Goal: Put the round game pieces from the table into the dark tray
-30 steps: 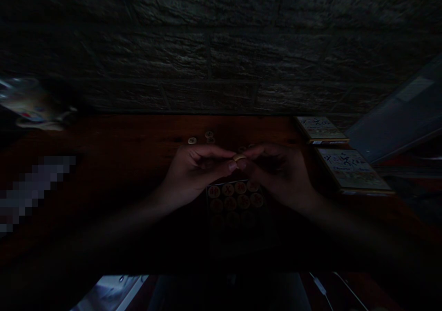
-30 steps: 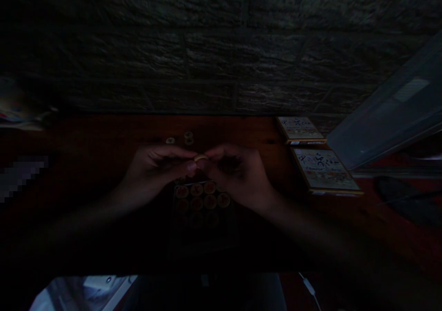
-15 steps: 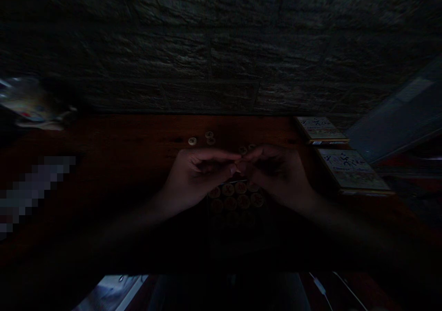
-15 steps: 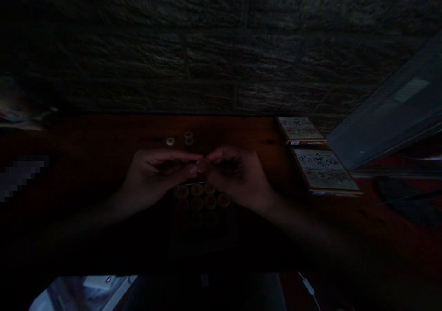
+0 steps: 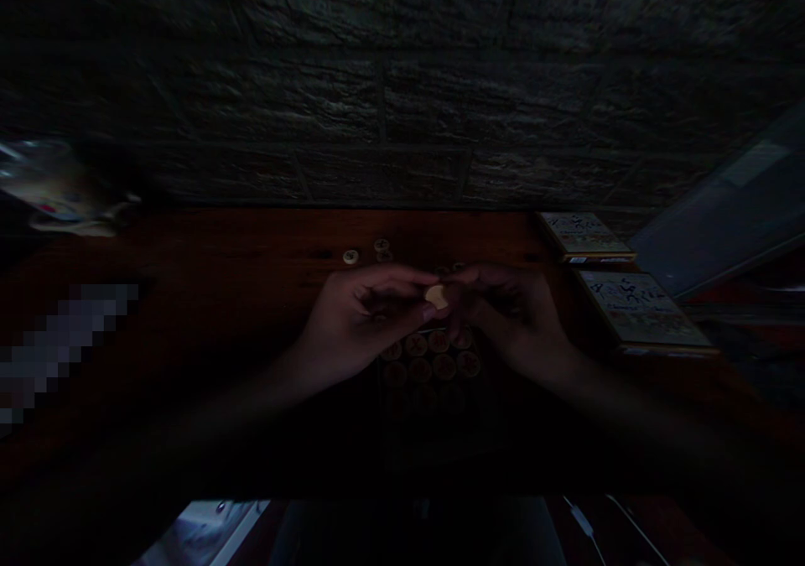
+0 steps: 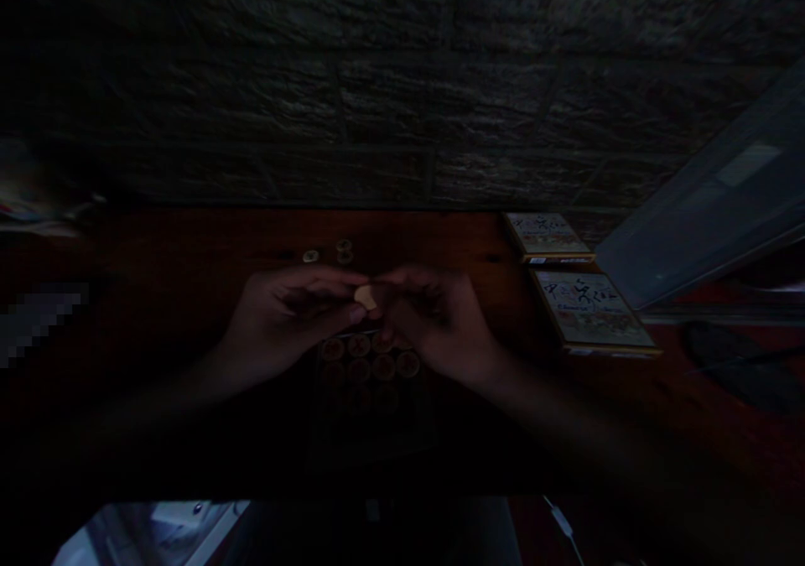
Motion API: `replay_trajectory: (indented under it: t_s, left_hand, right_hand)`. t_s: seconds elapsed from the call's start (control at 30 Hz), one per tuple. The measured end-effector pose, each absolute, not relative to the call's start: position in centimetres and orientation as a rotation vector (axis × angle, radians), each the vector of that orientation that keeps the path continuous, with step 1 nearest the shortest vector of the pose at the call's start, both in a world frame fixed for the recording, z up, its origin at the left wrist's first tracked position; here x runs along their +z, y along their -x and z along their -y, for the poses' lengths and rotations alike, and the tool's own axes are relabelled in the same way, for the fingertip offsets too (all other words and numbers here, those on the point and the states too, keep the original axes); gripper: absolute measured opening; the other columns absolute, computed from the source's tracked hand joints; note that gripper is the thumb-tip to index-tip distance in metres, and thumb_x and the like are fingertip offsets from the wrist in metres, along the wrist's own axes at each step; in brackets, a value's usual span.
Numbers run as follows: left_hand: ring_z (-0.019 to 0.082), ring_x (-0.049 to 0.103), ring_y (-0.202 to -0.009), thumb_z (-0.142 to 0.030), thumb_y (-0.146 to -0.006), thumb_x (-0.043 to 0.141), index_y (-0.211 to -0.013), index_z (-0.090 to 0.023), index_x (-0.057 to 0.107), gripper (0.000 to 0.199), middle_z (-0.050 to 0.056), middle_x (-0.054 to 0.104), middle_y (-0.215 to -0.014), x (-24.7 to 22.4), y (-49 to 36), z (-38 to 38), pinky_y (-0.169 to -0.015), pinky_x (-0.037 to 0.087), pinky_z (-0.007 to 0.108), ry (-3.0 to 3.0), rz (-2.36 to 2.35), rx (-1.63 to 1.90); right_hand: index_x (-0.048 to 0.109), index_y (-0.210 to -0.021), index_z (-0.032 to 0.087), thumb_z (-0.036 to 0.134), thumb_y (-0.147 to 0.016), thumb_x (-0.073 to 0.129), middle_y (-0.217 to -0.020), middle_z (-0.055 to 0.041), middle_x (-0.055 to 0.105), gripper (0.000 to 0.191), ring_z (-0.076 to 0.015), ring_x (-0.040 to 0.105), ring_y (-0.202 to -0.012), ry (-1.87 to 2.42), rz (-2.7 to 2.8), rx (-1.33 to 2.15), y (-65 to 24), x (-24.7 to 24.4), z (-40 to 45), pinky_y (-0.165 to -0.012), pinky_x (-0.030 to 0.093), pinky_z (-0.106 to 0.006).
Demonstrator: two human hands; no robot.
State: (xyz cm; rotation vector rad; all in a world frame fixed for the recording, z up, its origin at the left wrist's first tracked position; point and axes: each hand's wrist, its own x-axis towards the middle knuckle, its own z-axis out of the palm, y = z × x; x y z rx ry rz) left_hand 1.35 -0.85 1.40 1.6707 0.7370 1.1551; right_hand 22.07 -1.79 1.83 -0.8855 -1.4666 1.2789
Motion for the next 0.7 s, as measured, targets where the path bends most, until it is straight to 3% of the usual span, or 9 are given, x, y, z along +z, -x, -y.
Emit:
replay_trajectory:
  t_s: [0.27, 0.5, 0.7]
  left_hand:
    - [0.017, 0.084, -0.083, -0.019, -0.093, 0.080, -0.111, -0.016, 0.082, 0.018, 0.006, 0.087, -0.098, 1.7, -1.5, 0.9, -0.074, 0.067, 0.023, -1.543, -0.787, 1.155]
    - [0.015, 0.081, -0.082, -0.029, -0.094, 0.081, -0.108, -0.019, 0.086, 0.017, 0.005, 0.086, -0.096, 2.0, -1.4, 1.2, -0.074, 0.063, 0.019, -1.401, -0.777, 1.035]
    - [0.016, 0.079, -0.089, -0.032, -0.098, 0.078, -0.116, -0.020, 0.084, 0.023, 0.007, 0.084, -0.106, 1.6, -1.4, 0.9, -0.081, 0.060, 0.021, -1.327, -0.720, 0.970]
  right_hand:
    - [0.078, -0.097, 0.018, 0.030, -0.087, 0.087, -0.078, 0.0005, 0.080, 0.018, -0.0100, 0.071, -0.054, 0.805, 1.553, 1.112, -21.9, 1.6, 1.9, -0.050, 0.057, -0.018]
    - [0.079, -0.118, 0.021, 0.020, -0.094, 0.081, -0.084, 0.0014, 0.080, 0.024, -0.0116, 0.074, -0.074, 0.758, 1.820, 0.703, -22.4, 0.8, 1.9, -0.070, 0.059, -0.022]
    - [0.079, -0.121, 0.021, 0.020, -0.092, 0.084, -0.083, 0.0029, 0.074, 0.030, -0.0103, 0.069, -0.073, 0.750, 1.917, 0.541, -22.8, 0.7, 1.7, -0.071, 0.056, -0.023]
